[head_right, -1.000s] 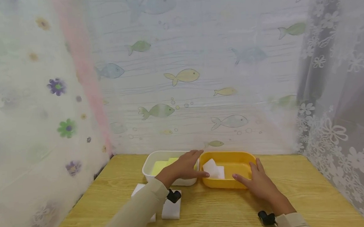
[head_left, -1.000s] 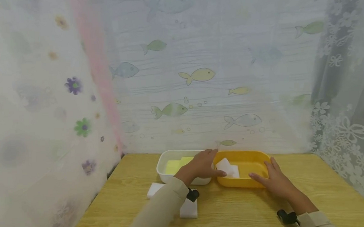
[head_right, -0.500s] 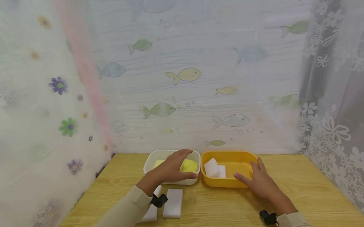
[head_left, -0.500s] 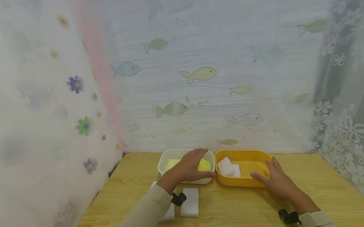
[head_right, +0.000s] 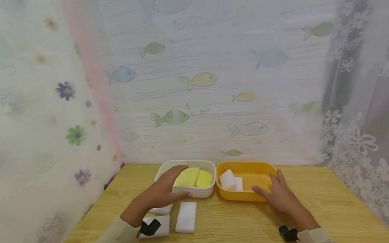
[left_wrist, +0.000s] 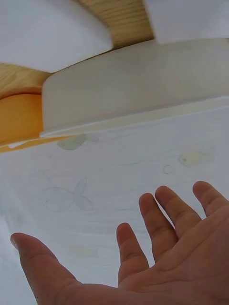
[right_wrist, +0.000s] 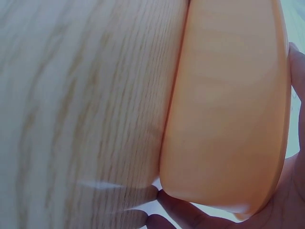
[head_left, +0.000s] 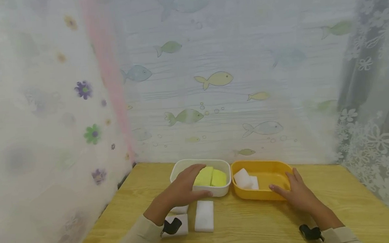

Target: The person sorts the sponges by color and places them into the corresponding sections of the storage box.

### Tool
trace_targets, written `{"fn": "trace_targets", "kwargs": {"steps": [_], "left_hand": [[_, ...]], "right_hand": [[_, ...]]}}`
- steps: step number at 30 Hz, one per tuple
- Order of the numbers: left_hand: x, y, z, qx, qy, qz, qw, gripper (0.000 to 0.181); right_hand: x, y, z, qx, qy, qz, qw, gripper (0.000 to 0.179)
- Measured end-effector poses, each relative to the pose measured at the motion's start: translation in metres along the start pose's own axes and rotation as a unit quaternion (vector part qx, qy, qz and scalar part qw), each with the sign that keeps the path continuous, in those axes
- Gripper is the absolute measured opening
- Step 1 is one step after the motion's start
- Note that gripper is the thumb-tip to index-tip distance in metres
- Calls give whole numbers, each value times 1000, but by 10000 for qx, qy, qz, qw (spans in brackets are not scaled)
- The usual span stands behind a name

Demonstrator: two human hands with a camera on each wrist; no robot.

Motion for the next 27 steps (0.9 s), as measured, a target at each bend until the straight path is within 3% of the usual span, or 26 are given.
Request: {"fn": "trace_targets", "kwargs": {"steps": [6,12,18,23,27], "left_hand": [[23,10,-38,-141,216,-582,9980,97],[49,13,-68,96,249,-966,9950,91],[58,4,-72,600,293,-1031,9924,77],[65,-5,-73,1034,506,-923,9891,77],[78,-8,-76,1117,734,-887,9871,76]], "right_hand": [[-1,0,0,-14,-8,-12,10000,110],[-2,-1,2,-81,-13,-94,9999,111],[-3,1,1,-76,-7,-86,9999,110],[-2,-1,2,-82,89,-36,9999,108],[0,-1,2,-66,66,-19,10000,108]]}}
Point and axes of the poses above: each hand's wrist, its own z-axis towards the middle knuckle, its own y-axis out of the back of the hand, x = y × z, the point moved 6 cm from there along z, towards the middle knuckle, and after that the axes turned 13 degrees about x, right-handed, at the moved point
